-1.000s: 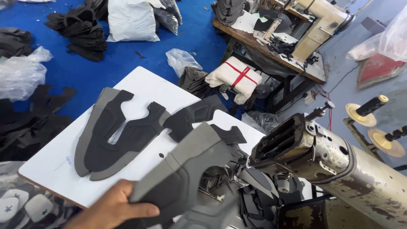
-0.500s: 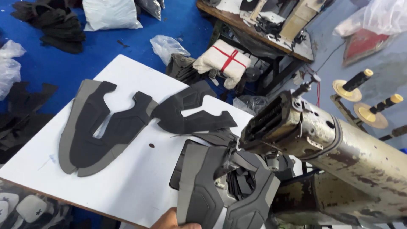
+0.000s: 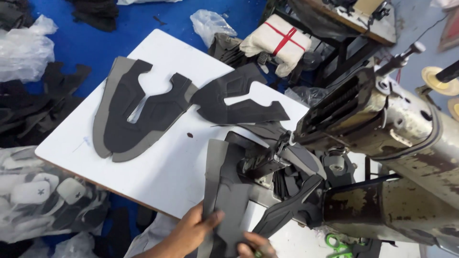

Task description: The person sews gray and black synthetic material parts using an industrial sewing machine. They guide the material under the needle, stitch along the edges, and then use green-handled scissors to cut the thread. The person repeats this process for multiple parts, handling them one at a time.

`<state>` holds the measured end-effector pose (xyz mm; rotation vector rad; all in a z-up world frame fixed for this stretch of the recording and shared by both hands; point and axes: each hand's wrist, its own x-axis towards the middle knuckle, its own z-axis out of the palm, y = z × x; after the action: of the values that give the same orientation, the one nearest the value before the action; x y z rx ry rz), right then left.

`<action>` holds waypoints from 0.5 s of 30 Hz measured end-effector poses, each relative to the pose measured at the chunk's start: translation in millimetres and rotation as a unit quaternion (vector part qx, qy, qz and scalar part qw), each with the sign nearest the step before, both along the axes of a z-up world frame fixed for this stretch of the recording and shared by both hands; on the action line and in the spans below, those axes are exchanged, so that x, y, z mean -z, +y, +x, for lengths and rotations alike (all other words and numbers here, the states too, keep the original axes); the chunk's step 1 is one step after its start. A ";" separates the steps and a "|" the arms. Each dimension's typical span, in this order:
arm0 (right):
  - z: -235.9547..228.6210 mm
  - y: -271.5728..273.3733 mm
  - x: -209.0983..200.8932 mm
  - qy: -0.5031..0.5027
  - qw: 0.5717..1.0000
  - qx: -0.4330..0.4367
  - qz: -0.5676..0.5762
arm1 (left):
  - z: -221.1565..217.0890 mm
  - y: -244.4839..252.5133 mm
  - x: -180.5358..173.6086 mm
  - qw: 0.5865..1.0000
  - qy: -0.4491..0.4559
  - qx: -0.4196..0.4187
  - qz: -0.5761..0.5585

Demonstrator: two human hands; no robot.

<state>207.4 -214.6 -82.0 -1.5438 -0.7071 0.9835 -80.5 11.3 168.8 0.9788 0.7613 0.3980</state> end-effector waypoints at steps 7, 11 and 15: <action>-124.4 85.7 -179.5 -0.108 0.989 0.044 -0.093 | -9.2 -2.6 25.1 0.996 -0.009 -0.068 -0.059; -127.6 96.2 -214.8 -0.031 0.990 0.038 -0.132 | -13.9 -3.7 40.9 0.995 0.061 -0.055 -0.057; -127.5 100.7 -232.8 -0.028 0.994 0.006 -0.110 | -9.9 5.0 -26.4 0.997 0.071 0.032 0.026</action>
<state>79.9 -113.9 150.8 -1.7712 -0.6430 1.0395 -90.4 16.3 195.3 1.0867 0.8488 0.2961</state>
